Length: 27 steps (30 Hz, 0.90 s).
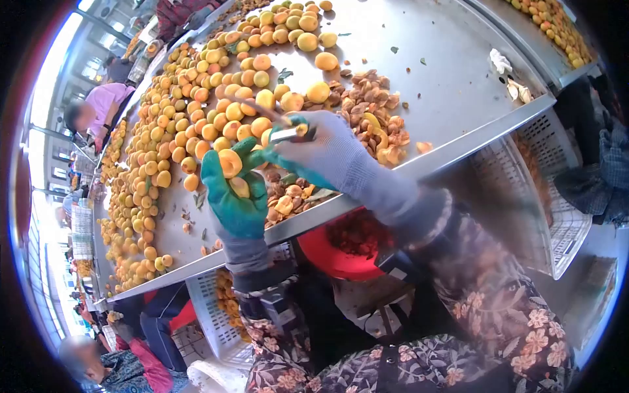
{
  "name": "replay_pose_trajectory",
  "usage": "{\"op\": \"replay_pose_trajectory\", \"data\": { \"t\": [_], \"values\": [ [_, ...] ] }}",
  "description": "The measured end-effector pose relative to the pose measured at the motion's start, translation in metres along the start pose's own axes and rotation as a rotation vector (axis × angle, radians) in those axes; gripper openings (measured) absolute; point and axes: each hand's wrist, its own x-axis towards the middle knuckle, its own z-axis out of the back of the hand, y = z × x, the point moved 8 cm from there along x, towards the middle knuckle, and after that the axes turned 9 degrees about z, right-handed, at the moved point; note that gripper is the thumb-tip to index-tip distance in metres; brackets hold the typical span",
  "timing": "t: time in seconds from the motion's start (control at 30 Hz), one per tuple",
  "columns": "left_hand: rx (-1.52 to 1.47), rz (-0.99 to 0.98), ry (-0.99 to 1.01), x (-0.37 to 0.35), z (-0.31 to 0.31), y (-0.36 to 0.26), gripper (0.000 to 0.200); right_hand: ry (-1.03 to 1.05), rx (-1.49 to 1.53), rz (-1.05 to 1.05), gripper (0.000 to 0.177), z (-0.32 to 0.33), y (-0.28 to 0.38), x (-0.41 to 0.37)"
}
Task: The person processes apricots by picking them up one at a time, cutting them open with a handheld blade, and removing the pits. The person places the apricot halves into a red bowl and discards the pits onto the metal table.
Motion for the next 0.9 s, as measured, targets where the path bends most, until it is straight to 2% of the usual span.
{"op": "replay_pose_trajectory", "data": {
  "t": [0.03, 0.1, 0.17, 0.23, 0.27, 0.3, 0.37, 0.47, 0.57, 0.6, 0.63, 0.67, 0.7, 0.77, 0.8, 0.83, 0.87, 0.9],
  "values": [
    [0.106, -0.110, 0.007, -0.004, -0.004, -0.005, 0.050, -0.004, 0.000, -0.002, 0.019, 0.000, -0.002, 0.000],
    [0.189, -0.096, -0.015, -0.001, -0.005, 0.006, 0.053, 0.114, -0.197, 0.067, 0.023, -0.012, 0.001, 0.004],
    [0.271, -0.089, -0.039, -0.001, -0.010, 0.009, 0.056, 0.106, -0.121, 0.071, 0.026, -0.017, 0.007, 0.003],
    [0.445, -0.438, -0.090, -0.016, -0.026, -0.023, 0.061, 0.143, -0.200, 0.069, 0.028, -0.020, 0.009, 0.003],
    [0.443, -0.439, -0.093, -0.018, -0.024, -0.024, 0.061, 0.170, -0.156, -0.043, 0.028, -0.022, 0.003, 0.001],
    [0.562, -0.388, -0.151, -0.019, -0.020, -0.022, 0.061, 0.174, -0.158, -0.042, 0.028, -0.024, 0.002, 0.000],
    [0.680, -0.334, -0.214, -0.019, -0.016, -0.021, 0.061, 0.166, -0.221, 0.118, 0.027, -0.028, 0.009, -0.001],
    [0.174, -0.066, -0.091, -0.010, -0.022, -0.016, 0.050, 0.109, -0.147, 0.128, 0.025, -0.029, -0.003, -0.002],
    [-0.337, 0.193, 0.038, -0.006, -0.036, -0.007, 0.060, 0.110, -0.114, 0.092, 0.023, -0.032, 0.002, -0.004],
    [-0.339, 0.190, 0.034, -0.004, -0.028, -0.006, 0.060, 0.079, -0.157, 0.121, 0.022, -0.032, 0.006, -0.004],
    [-0.580, 0.304, 0.188, -0.004, -0.027, 0.002, 0.051, 0.048, -0.198, 0.151, 0.022, -0.032, 0.009, -0.004],
    [-0.819, 0.416, 0.344, -0.007, -0.031, 0.008, 0.062, 0.052, -0.196, 0.150, 0.022, -0.030, 0.005, -0.002],
    [-0.818, 0.413, 0.340, -0.010, -0.030, 0.017, 0.062, 0.052, -0.133, 0.052, 0.022, -0.025, -0.011, 0.001],
    [0.586, -0.491, -0.074, -0.029, -0.025, -0.020, 0.067, 0.066, 0.092, -0.143, 0.022, -0.022, -0.023, 0.000],
    [0.304, -0.330, 0.031, -0.024, -0.030, -0.014, 0.071, 0.073, 0.047, -0.139, 0.024, -0.021, -0.015, 0.000],
    [0.309, -0.333, 0.028, -0.022, -0.028, -0.013, 0.071, 0.079, 0.001, -0.135, 0.025, -0.020, -0.011, 0.000],
    [0.308, -0.209, 0.036, -0.015, -0.025, 0.000, 0.073, 0.084, 0.003, -0.133, 0.025, -0.020, -0.013, 0.000],
    [0.305, -0.082, 0.044, -0.009, -0.023, 0.010, 0.075, 0.042, -0.123, -0.033, 0.025, -0.016, -0.009, 0.001]
  ]
}}
